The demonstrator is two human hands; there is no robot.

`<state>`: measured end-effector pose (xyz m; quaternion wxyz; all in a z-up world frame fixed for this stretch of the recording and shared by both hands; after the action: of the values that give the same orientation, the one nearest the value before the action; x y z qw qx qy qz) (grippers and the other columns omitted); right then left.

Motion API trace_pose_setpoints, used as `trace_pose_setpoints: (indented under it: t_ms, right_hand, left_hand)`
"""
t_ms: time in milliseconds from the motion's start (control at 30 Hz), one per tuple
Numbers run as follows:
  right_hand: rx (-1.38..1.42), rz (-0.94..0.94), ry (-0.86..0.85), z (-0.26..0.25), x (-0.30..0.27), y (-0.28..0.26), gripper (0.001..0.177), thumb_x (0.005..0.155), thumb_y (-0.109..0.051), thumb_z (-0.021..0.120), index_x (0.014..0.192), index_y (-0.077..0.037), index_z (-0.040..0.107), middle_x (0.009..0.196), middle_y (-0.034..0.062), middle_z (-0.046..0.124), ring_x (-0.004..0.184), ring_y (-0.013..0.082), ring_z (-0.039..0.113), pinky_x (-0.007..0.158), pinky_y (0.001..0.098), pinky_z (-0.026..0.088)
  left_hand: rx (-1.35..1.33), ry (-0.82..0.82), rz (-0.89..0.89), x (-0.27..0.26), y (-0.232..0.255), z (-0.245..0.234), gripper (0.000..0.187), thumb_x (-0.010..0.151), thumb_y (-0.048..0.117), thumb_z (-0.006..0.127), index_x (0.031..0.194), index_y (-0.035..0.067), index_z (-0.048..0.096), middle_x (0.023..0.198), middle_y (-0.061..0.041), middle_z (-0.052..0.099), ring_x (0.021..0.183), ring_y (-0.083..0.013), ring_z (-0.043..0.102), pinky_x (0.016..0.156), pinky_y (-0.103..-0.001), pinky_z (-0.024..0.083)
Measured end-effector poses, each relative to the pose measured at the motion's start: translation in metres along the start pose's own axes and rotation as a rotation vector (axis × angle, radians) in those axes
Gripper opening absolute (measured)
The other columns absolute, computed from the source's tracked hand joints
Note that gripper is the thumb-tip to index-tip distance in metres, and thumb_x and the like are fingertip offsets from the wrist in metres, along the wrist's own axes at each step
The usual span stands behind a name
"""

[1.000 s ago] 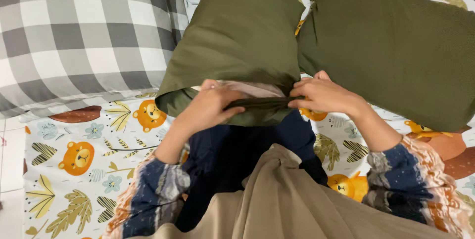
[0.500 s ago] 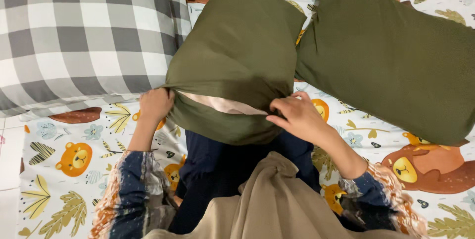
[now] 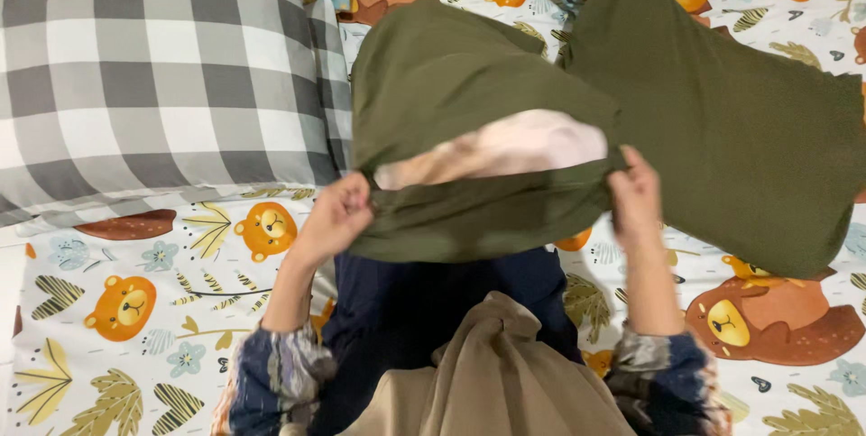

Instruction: The person smooths two plaid pillows, removes an olive green pillowcase from a pillow, and then slides the pillow back inside the same olive green pillowcase, smoothing it flat on the bed.

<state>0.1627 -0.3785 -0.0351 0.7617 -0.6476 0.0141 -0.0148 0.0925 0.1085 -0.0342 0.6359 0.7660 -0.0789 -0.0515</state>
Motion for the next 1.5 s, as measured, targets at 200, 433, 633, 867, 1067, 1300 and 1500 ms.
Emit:
trace_pose_setpoints:
  t_ms: [200, 433, 633, 867, 1067, 1300, 1500]
  right_hand:
    - [-1.323, -0.114, -0.249, 0.009, -0.013, -0.179, 0.055, 0.095, -0.027, 0.066, 0.144, -0.006, 0.058, 0.119, 0.0177, 0.069, 0.111, 0.0368, 0.065, 0.094, 0.0428, 0.048]
    - [-1.318, -0.528, -0.102, 0.117, 0.002, -0.116, 0.072, 0.096, -0.035, 0.061, 0.159, -0.009, 0.038, 0.165, 0.0177, 0.036, 0.154, 0.0399, 0.028, 0.117, 0.0704, 0.017]
    - [-1.419, 0.153, -1.005, 0.092, 0.006, -0.019, 0.081, 0.094, -0.064, 0.05, 0.161, -0.028, 0.021, 0.17, 0.0078, 0.004, 0.153, 0.0379, 0.005, 0.121, 0.0549, 0.018]
    - [-1.252, -0.317, -0.321, 0.099, 0.076, -0.107, 0.064, 0.105, -0.048, 0.046, 0.163, -0.023, 0.034, 0.171, 0.0124, 0.026, 0.159, 0.0347, 0.019, 0.124, 0.0646, 0.012]
    - [-1.442, -0.072, -0.523, 0.135, 0.068, 0.033, 0.071, 0.1, -0.057, 0.041, 0.162, -0.026, 0.023, 0.17, 0.011, 0.012, 0.153, 0.0354, 0.01, 0.115, 0.0702, 0.008]
    - [-0.784, 0.406, -0.225, -0.011, 0.111, 0.089, 0.084, 0.095, -0.068, 0.041, 0.156, -0.009, 0.041, 0.162, 0.0183, 0.041, 0.151, 0.0334, 0.038, 0.122, 0.0429, 0.031]
    - [-0.605, 0.428, -0.105, -0.021, 0.124, 0.124, 0.077, 0.101, -0.066, 0.049, 0.136, 0.002, 0.057, 0.128, 0.0166, 0.061, 0.115, 0.0237, 0.057, 0.1, 0.0392, 0.044]
  left_hand:
    - [0.666, -0.171, 0.015, -0.016, 0.138, 0.038, 0.017, 0.084, 0.013, 0.069, 0.095, 0.007, 0.058, 0.074, -0.013, 0.065, 0.075, -0.0362, 0.068, 0.067, -0.046, 0.051]
    - [0.612, -0.159, -0.022, -0.002, 0.1, 0.086, 0.043, 0.081, 0.022, 0.075, 0.115, 0.005, 0.054, 0.079, -0.016, 0.066, 0.08, -0.0405, 0.066, 0.068, -0.049, 0.05]
    - [0.393, -0.643, 0.212, -0.037, 0.083, 0.103, 0.008, 0.09, 0.011, 0.064, 0.098, 0.009, 0.063, 0.081, -0.012, 0.069, 0.084, -0.0338, 0.07, 0.072, -0.044, 0.053]
    - [0.662, -0.149, 0.297, 0.051, 0.131, 0.062, 0.023, 0.093, 0.024, 0.066, 0.113, 0.012, 0.064, 0.084, -0.01, 0.073, 0.083, -0.0354, 0.069, 0.069, -0.048, 0.051]
    - [0.96, 0.513, 0.47, 0.114, 0.058, 0.101, 0.047, 0.1, 0.035, 0.06, 0.143, 0.015, 0.055, 0.141, -0.013, 0.061, 0.132, -0.04, 0.053, 0.104, -0.058, 0.042]
    - [0.931, 0.47, -0.27, 0.135, -0.073, 0.045, 0.066, 0.093, 0.056, 0.056, 0.146, 0.019, 0.048, 0.156, -0.015, 0.045, 0.139, -0.0455, 0.039, 0.106, -0.07, 0.025]
    - [-0.53, 0.443, -0.516, 0.133, -0.15, 0.014, 0.08, 0.085, 0.047, 0.072, 0.14, -0.005, 0.048, 0.132, -0.02, 0.064, 0.118, -0.0317, 0.067, 0.096, -0.042, 0.057]
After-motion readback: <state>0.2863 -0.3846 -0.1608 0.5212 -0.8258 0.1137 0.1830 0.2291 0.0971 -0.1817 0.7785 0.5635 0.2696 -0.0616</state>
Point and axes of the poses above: each hand's wrist, its own x-axis towards the middle knuckle, its own z-axis out of the palm, y = z × x, the point moved 5 cm from there along x, towards the middle knuckle
